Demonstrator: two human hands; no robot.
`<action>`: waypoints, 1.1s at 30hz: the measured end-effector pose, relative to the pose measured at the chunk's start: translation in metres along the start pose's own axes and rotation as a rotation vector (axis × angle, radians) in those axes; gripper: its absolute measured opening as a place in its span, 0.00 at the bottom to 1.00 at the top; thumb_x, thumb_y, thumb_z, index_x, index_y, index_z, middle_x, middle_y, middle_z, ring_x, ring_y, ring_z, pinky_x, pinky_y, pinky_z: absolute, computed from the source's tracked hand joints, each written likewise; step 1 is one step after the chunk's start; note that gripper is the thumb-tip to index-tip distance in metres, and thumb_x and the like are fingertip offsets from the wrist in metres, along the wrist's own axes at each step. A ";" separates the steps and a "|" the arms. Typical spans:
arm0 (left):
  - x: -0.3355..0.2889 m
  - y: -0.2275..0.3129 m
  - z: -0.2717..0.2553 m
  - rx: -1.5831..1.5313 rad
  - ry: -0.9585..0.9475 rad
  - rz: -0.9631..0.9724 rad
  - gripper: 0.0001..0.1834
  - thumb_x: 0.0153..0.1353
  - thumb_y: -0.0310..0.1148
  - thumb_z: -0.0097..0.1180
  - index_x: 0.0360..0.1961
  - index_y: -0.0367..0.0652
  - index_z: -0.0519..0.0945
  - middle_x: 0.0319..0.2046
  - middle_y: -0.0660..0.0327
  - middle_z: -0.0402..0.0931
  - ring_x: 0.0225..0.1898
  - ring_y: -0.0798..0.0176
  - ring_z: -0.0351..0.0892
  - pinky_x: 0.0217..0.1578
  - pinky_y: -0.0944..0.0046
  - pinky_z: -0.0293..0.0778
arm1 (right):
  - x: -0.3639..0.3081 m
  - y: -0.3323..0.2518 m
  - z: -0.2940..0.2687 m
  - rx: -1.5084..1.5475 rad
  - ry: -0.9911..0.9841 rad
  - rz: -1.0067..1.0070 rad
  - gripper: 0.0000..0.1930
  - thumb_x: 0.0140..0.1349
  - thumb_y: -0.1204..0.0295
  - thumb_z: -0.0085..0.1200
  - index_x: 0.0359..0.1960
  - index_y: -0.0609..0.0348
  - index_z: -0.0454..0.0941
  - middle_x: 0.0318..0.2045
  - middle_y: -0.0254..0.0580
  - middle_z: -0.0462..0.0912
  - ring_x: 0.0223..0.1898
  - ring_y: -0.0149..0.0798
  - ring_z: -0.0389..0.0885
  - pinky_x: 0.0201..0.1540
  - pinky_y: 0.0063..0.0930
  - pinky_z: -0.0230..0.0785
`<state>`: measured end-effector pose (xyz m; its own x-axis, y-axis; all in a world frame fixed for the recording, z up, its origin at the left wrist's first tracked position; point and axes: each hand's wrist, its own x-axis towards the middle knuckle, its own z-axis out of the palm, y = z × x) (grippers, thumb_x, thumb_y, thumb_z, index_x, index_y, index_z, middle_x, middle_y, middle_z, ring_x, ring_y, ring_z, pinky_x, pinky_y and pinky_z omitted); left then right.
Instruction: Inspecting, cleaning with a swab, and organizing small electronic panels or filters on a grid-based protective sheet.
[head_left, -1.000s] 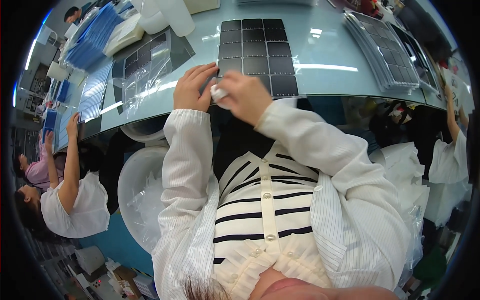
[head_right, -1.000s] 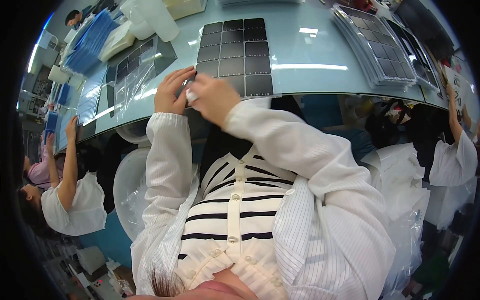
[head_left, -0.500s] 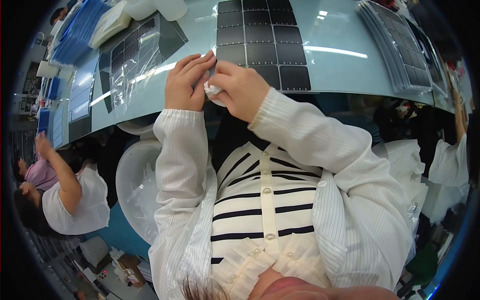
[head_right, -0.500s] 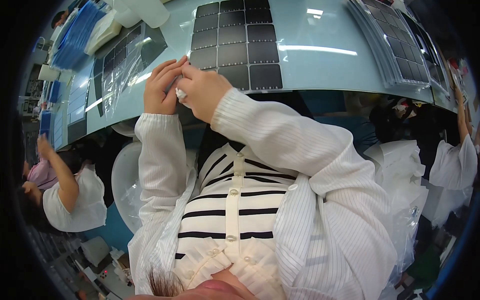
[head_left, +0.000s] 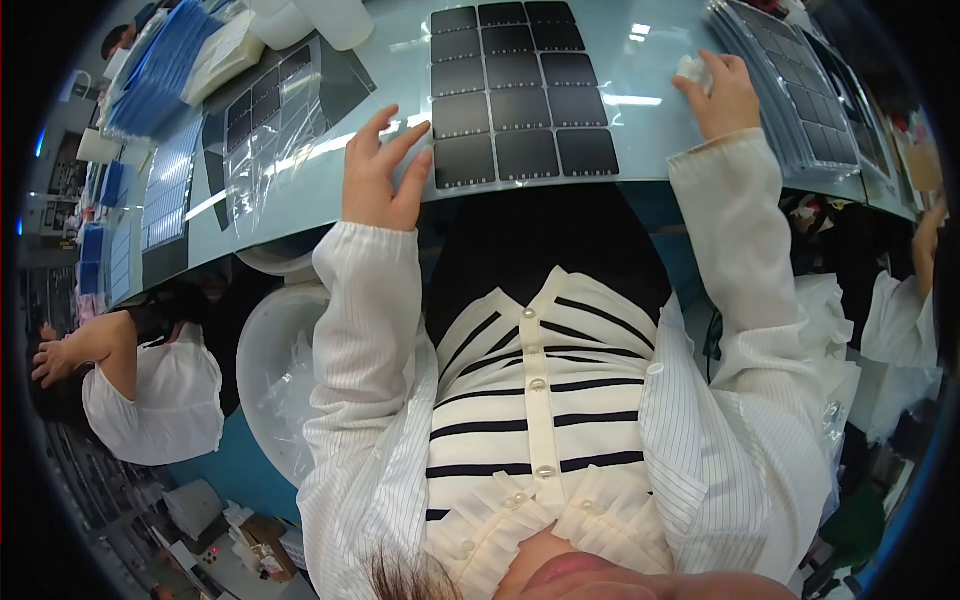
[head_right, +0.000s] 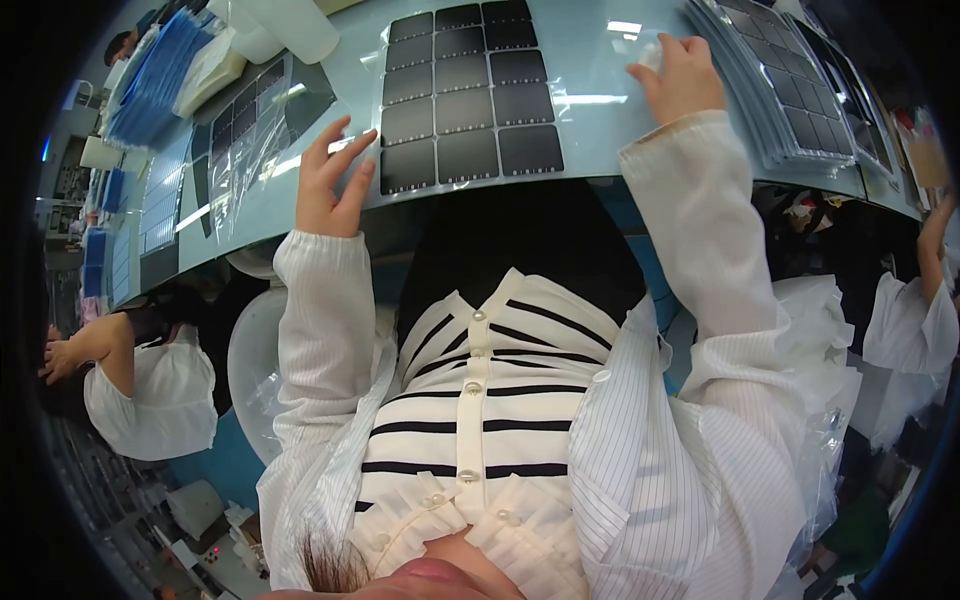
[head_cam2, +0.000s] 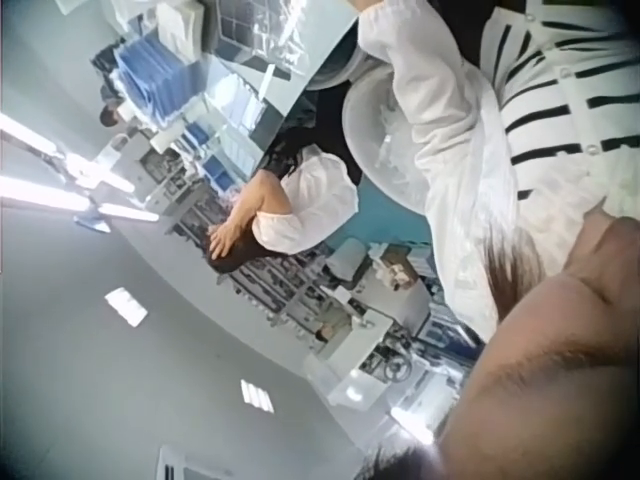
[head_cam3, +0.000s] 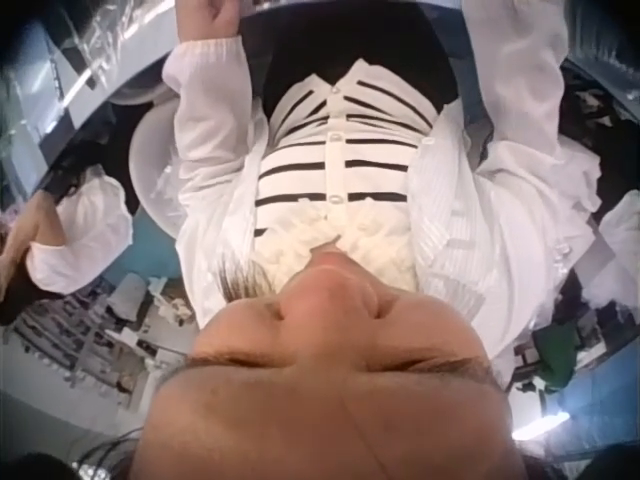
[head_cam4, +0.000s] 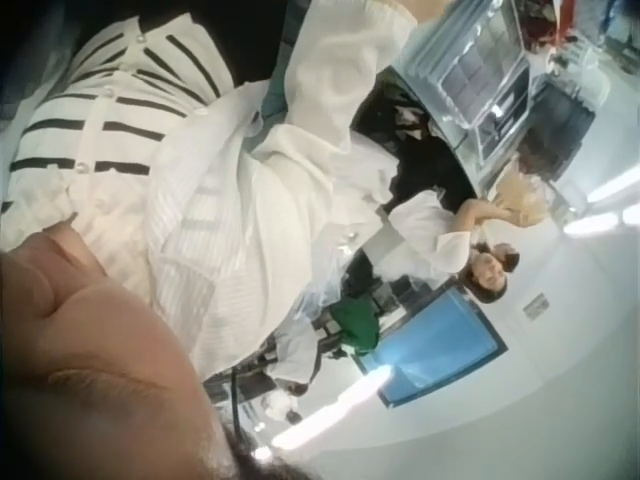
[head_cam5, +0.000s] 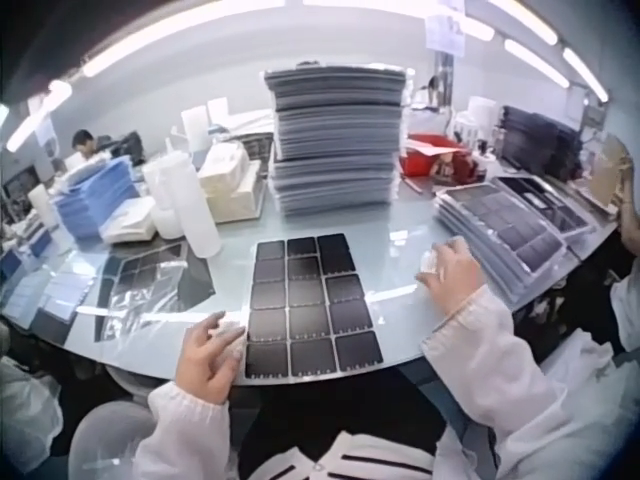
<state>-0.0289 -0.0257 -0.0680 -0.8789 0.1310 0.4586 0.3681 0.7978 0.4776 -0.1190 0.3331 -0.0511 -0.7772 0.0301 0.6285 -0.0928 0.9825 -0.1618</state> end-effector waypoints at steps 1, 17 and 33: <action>-0.006 0.002 -0.003 -0.022 -0.022 -0.087 0.16 0.56 0.31 0.53 0.47 0.45 0.78 0.54 0.51 0.66 0.53 0.51 0.65 0.51 0.56 0.64 | -0.002 -0.018 -0.005 0.089 0.064 -0.087 0.15 0.51 0.69 0.60 0.41 0.59 0.78 0.35 0.43 0.77 0.37 0.42 0.77 0.37 0.31 0.70; 0.006 0.013 -0.051 -1.288 -0.341 -0.907 0.34 0.60 0.32 0.52 0.61 0.28 0.52 0.56 0.44 0.61 0.58 0.51 0.64 0.54 0.56 0.66 | -0.079 -0.158 0.001 0.982 -0.328 -0.424 0.20 0.46 0.73 0.62 0.41 0.67 0.73 0.42 0.48 0.72 0.39 0.45 0.74 0.40 0.30 0.70; 0.020 0.034 0.005 -0.658 -0.334 -0.120 0.20 0.67 0.38 0.40 0.21 0.36 0.67 0.18 0.59 0.62 0.19 0.62 0.60 0.23 0.68 0.59 | -0.067 -0.159 -0.004 1.120 -0.443 -0.136 0.31 0.44 0.59 0.67 0.44 0.68 0.69 0.39 0.45 0.69 0.26 0.33 0.72 0.30 0.24 0.70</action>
<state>-0.0353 0.0073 -0.0468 -0.9312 0.3208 0.1729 0.2771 0.3150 0.9077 -0.0493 0.1754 -0.0646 -0.8444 -0.3421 0.4123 -0.5072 0.2627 -0.8208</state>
